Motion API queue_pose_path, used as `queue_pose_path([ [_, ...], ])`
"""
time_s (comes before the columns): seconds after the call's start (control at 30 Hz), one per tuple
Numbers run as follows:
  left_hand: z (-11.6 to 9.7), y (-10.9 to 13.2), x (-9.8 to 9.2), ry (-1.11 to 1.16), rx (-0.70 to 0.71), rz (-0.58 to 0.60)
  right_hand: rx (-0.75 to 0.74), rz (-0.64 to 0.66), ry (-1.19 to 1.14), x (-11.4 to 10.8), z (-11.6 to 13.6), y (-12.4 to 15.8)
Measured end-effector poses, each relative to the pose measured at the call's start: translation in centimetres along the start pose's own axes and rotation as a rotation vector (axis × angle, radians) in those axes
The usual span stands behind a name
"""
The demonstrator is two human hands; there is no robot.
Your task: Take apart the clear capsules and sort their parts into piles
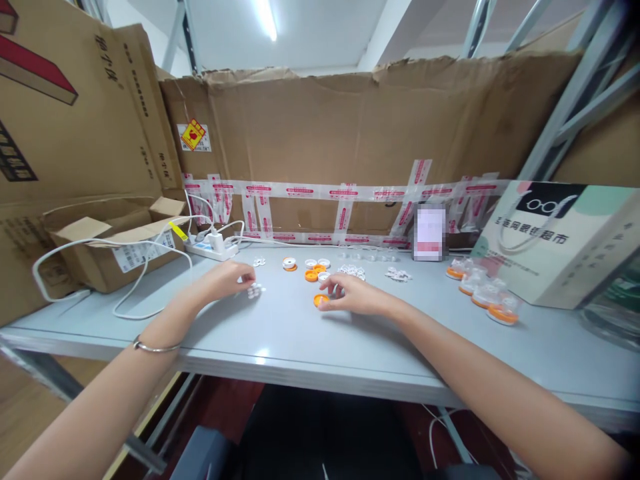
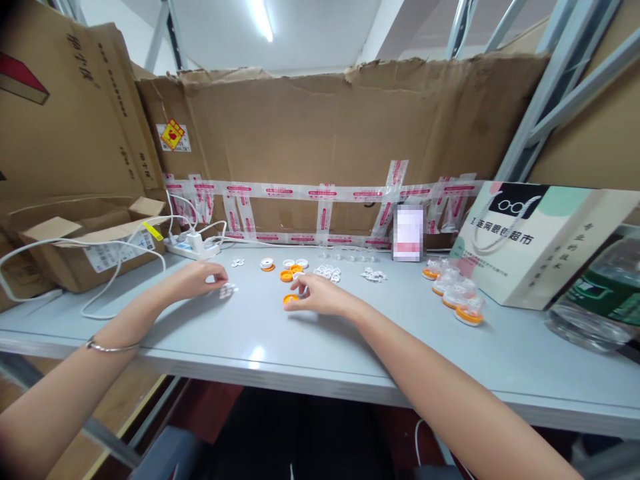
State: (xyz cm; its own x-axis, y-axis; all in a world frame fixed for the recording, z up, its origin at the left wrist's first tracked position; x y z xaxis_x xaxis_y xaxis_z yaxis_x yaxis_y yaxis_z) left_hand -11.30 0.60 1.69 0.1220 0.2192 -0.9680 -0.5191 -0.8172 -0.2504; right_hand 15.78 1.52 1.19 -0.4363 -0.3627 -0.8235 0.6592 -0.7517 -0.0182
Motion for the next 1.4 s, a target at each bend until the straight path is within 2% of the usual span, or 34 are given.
queue_pose_path([
  [0.13, -0.5, -0.1, 0.4, -0.076, 0.021, 0.017, 0.024, 0.047, 0.053, 0.1, -0.3, 0.1],
  [0.27, -0.7, -0.3, 0.6, -0.026, 0.057, 0.034, 0.009, 0.107, 0.102, 0.3, -0.7, 0.0],
  [0.43, -1.0, -0.4, 0.0, 0.103, 0.064, -0.068, -0.026, 0.103, 0.101, 0.3, -0.9, -0.2],
  [0.5, -2.5, -1.0, -0.3, 0.119, 0.099, -0.115, -0.031, 0.094, 0.079, 0.4, -0.8, -0.3],
  [0.57, -4.8, -2.0, -0.3, 0.121, 0.165, -0.12, -0.032, 0.082, 0.045, 0.5, -0.7, -0.4],
  [0.7, -9.8, -4.5, 0.6, 0.078, 0.322, -0.026, -0.044, 0.07, -0.038, 0.8, -0.7, -0.6],
  [0.8, -11.5, -5.9, 1.3, 0.079, 0.379, -0.011, -0.061, 0.073, -0.087, 1.1, -0.8, -0.8],
  [0.93, -11.5, -6.5, 2.4, 0.127, 0.433, -0.017, -0.033, 0.046, -0.107, 1.3, -1.3, -1.2],
  [1.1, -10.8, -6.4, 3.1, 0.027, 0.412, -0.046, -0.003, 0.015, -0.107, 1.5, -1.8, -1.6],
  [1.4, -11.5, -5.9, 3.0, -0.123, 0.545, -0.122, -0.007, 0.002, -0.112, 1.6, -1.8, -1.9],
])
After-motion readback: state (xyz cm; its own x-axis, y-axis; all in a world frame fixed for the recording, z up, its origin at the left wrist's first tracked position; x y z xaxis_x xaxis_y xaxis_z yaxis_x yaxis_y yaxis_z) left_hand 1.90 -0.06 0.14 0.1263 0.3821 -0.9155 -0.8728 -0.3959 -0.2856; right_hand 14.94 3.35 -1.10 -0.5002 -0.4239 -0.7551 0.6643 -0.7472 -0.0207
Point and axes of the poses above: each hand's wrist, its own y-axis away from the middle knuckle, its own x-axis out of the palm, z = x × y, the point moved 4 cm from there along -y, towards the middle knuckle, and after that the axes turned 4 degrees about z, right-handed, at the moved point
